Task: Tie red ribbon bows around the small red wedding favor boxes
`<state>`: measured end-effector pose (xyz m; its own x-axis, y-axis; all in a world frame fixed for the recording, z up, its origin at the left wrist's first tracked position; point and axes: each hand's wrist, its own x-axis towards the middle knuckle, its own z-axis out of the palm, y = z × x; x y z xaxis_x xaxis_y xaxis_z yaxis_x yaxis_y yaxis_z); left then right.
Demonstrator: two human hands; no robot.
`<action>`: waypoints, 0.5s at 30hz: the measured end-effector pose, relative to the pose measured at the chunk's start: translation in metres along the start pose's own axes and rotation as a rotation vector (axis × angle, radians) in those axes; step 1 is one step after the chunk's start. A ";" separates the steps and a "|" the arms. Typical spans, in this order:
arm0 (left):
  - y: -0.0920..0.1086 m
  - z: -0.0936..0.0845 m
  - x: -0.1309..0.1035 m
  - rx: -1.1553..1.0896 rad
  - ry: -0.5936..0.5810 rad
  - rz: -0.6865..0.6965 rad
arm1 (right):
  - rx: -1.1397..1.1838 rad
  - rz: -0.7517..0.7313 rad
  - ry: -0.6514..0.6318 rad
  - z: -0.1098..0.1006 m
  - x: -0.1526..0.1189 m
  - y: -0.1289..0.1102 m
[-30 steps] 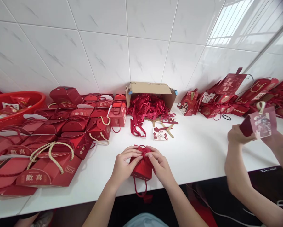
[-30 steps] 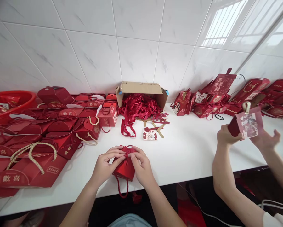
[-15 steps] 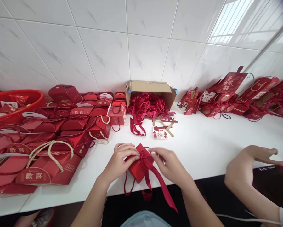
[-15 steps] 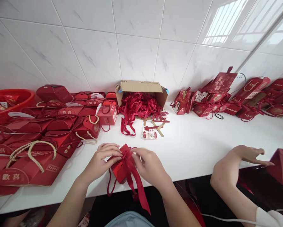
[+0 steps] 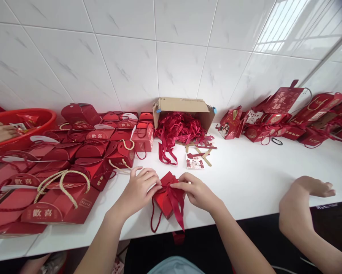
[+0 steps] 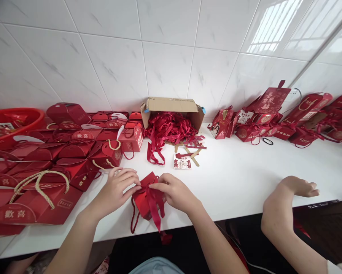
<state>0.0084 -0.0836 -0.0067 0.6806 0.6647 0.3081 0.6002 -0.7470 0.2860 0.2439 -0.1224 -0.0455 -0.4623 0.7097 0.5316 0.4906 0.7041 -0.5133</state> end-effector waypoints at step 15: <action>0.003 0.012 0.000 -0.306 -0.045 -0.129 | 0.079 0.072 0.088 0.010 0.009 -0.003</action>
<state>0.0153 -0.0856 -0.0167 0.6295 0.7473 0.2128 0.5329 -0.6145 0.5817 0.2308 -0.1176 -0.0461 -0.3593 0.7564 0.5466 0.4593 0.6532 -0.6020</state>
